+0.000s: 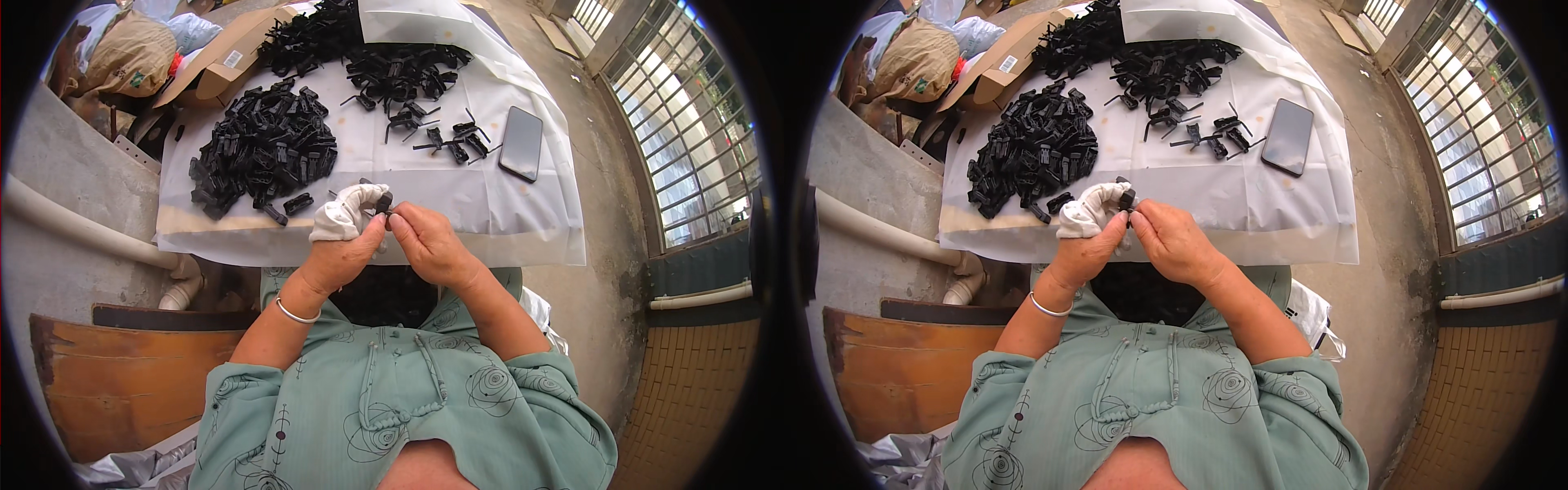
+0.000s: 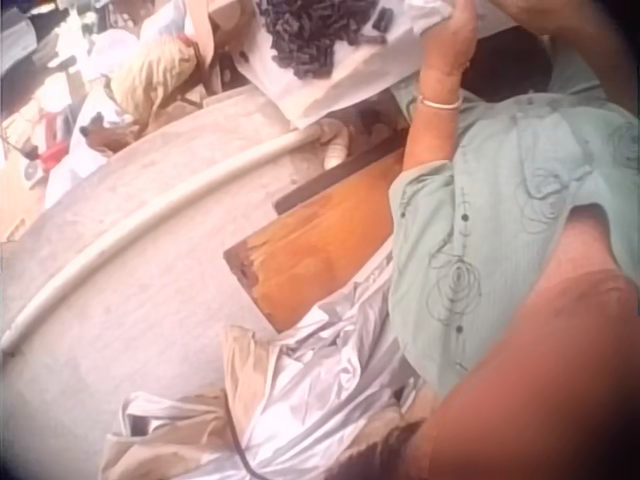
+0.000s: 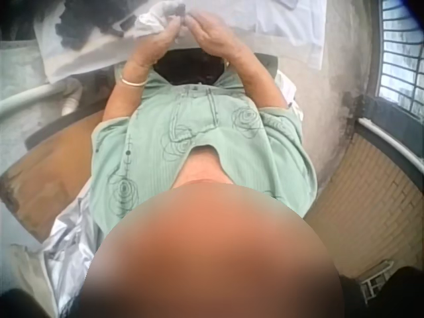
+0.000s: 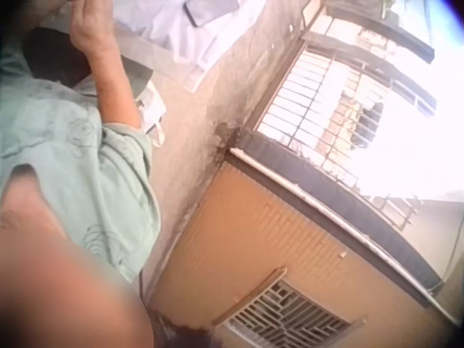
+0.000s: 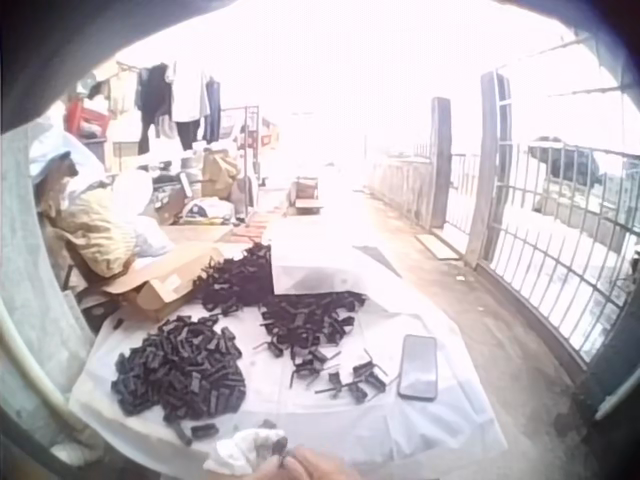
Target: Cleaning and inspecting small black plastic components with a white cloth.
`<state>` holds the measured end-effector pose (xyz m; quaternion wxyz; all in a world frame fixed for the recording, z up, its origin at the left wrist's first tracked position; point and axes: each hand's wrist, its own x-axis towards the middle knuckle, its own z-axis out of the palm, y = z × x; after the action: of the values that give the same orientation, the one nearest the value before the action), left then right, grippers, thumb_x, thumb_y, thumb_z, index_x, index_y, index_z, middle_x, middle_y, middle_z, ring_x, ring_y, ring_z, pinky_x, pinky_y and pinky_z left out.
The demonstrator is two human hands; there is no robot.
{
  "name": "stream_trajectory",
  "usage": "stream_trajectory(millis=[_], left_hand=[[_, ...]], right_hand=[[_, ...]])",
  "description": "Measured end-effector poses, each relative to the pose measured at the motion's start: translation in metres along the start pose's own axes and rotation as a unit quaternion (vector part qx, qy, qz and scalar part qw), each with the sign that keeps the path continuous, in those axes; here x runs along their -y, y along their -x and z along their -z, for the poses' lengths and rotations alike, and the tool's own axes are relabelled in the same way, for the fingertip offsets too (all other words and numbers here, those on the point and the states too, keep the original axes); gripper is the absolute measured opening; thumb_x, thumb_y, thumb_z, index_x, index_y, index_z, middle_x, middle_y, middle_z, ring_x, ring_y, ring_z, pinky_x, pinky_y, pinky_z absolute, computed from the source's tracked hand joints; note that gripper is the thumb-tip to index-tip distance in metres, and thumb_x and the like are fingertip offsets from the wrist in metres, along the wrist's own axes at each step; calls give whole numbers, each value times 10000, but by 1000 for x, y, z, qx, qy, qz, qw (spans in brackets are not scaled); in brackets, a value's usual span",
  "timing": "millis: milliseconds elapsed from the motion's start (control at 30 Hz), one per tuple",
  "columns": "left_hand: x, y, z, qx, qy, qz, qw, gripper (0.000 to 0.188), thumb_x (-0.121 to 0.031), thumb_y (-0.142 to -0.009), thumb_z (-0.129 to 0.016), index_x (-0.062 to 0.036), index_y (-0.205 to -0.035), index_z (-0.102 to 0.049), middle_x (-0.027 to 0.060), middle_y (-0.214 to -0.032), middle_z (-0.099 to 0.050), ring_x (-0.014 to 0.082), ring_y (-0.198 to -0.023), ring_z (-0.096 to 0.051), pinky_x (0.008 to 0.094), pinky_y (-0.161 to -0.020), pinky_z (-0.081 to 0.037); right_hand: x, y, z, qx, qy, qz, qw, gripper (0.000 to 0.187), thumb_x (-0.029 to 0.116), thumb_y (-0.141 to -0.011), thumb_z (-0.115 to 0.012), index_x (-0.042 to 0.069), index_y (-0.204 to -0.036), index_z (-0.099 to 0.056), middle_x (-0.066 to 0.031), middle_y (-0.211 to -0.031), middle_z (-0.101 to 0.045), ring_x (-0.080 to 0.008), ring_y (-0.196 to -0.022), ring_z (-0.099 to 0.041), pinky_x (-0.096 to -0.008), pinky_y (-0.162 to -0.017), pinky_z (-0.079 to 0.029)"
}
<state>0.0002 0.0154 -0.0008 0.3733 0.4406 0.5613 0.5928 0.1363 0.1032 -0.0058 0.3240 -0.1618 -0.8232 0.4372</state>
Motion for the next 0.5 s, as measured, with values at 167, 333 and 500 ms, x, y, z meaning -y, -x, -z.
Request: stream_trajectory(millis=[167, 333, 500], left_hand=[[-1, 2, -2, -2, -68, -104, 992, 296, 2, -812, -559, 51, -1102, -530, 119, -1021, -582, 148, -875, -576, 258, -779, -486], [-12, 4, -5, 15, -33, -74, 997, 283, 2, -811, -563, 58, -1087, -535, 105, -1009, -589, 148, -885, -572, 265, -788, -480], [-2, 3, -4, 5, -216, -204, 955, 306, 40, -815, -542, 60, -1117, -500, 117, -1005, -580, 150, -886, -568, 256, -772, -484]], right_hand=[[3, -1, 1, 32, -48, -63, 996, 205, 129, -922, -483, -6, -772, -512, -71, -647, -507, -149, -575, -442, -279, -555, -397], [8, 0, 2, 11, -98, -3, 995, 221, 137, -929, -474, -9, -767, -513, -58, -633, -497, -133, -575, -445, -276, -551, -400], [0, 4, -12, -28, -185, -89, 978, 212, 126, -916, -473, -4, -757, -526, -67, -602, -521, -119, -555, -443, -295, -535, -403]])
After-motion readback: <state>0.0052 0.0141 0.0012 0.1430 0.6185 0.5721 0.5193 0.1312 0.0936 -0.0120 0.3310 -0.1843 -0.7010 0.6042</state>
